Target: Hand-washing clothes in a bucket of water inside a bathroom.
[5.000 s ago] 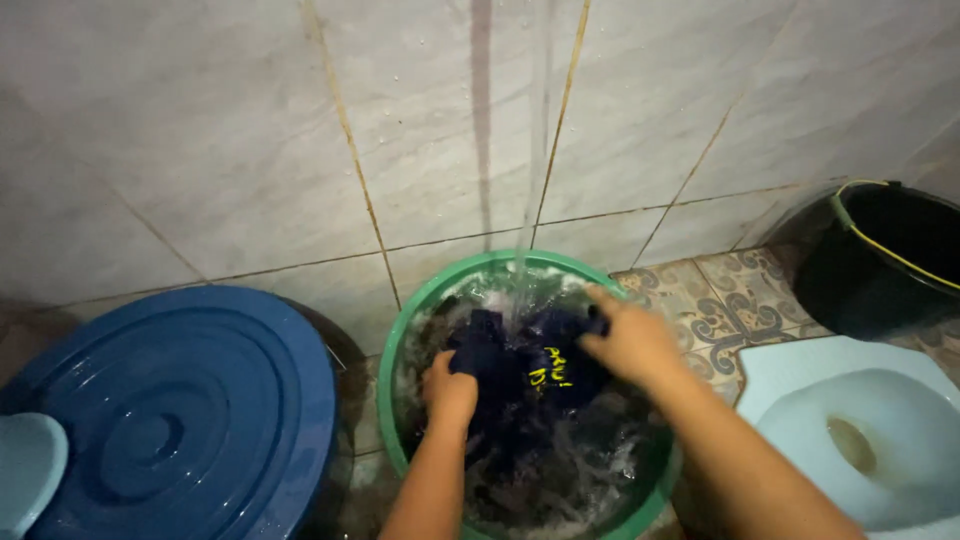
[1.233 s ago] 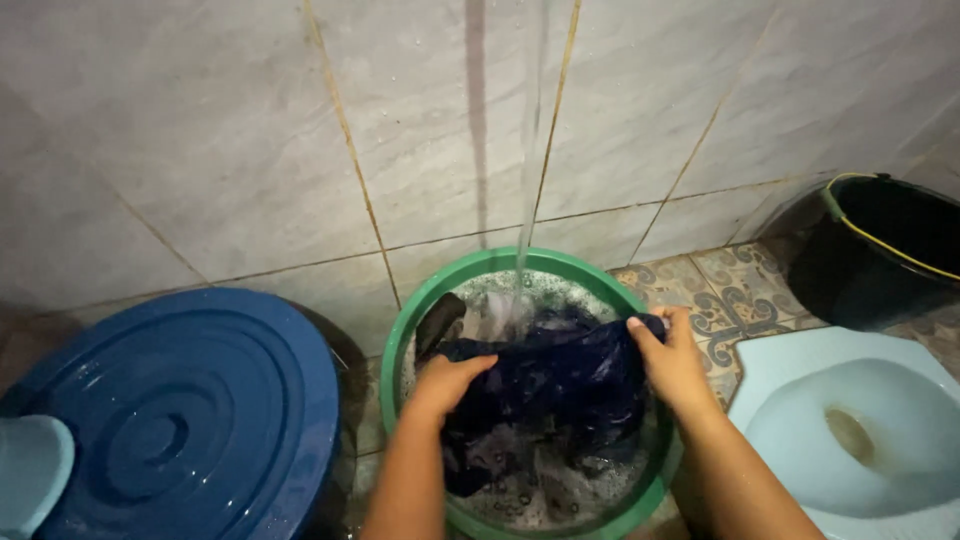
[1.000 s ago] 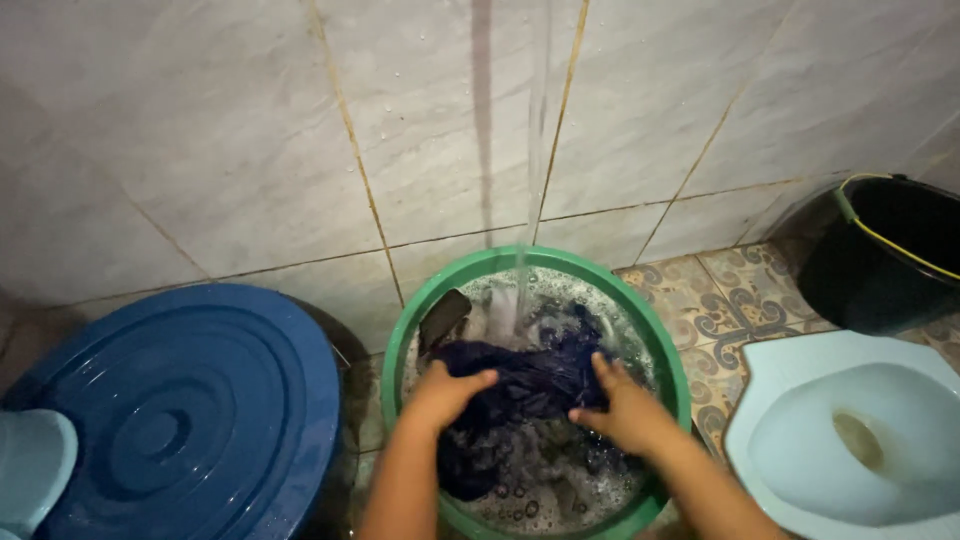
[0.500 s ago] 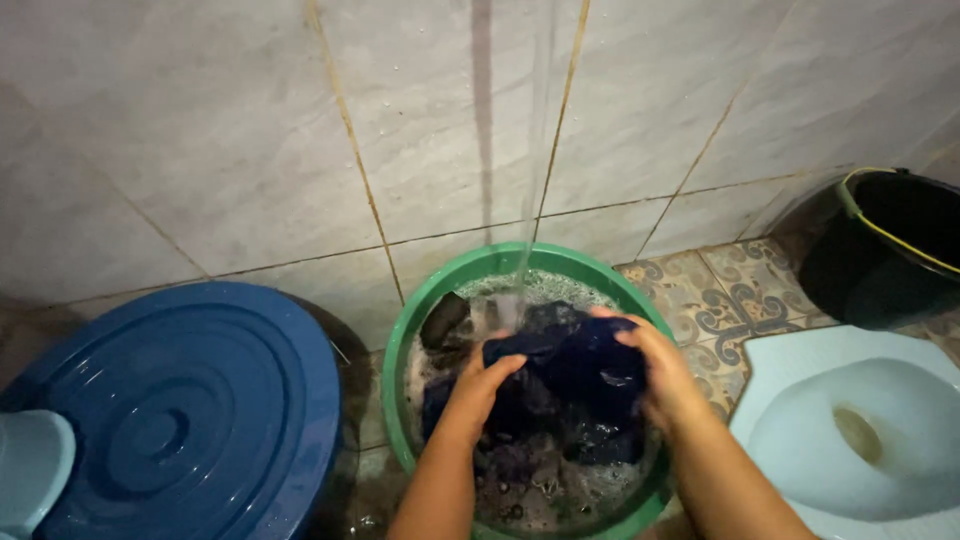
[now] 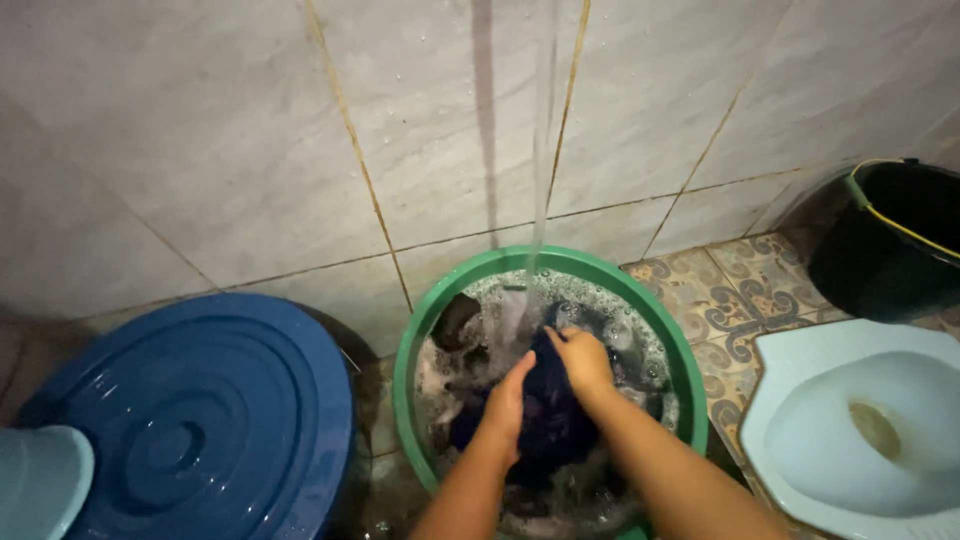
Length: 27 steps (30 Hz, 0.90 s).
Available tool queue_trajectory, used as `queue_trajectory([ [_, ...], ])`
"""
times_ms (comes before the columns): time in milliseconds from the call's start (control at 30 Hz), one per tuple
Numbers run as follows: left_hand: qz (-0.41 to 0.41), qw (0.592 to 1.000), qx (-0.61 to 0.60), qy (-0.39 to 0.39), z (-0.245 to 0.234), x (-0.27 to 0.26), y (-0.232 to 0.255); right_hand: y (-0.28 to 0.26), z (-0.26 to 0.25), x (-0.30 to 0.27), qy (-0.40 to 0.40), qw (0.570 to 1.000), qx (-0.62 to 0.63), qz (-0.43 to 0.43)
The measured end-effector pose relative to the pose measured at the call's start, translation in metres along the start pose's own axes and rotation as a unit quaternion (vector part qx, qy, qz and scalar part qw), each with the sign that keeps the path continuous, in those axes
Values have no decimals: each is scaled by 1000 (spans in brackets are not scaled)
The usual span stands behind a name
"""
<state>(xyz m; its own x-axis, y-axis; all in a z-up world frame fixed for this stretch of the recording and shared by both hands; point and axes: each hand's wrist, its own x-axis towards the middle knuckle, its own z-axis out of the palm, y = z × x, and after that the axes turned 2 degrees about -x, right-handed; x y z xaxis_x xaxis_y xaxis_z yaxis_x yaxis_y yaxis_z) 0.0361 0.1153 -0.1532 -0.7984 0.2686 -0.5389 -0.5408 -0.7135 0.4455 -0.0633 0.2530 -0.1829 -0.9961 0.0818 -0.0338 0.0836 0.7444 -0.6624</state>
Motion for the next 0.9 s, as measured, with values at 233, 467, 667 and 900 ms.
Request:
queue_trajectory([
  [233,145,981,-73,106,-73,70,-12,-119,-55,-132,53,982,-40,-175],
  [467,135,978,-156,28,-31,23,9,-83,-33,-78,35,993,-31,-112],
  [667,198,963,156,97,2,-7,20,-29,-53,-23,33,999,-7,15],
  [900,183,648,734,90,96,-107,34,-40,-126,-56,-222,932,-238,-162],
])
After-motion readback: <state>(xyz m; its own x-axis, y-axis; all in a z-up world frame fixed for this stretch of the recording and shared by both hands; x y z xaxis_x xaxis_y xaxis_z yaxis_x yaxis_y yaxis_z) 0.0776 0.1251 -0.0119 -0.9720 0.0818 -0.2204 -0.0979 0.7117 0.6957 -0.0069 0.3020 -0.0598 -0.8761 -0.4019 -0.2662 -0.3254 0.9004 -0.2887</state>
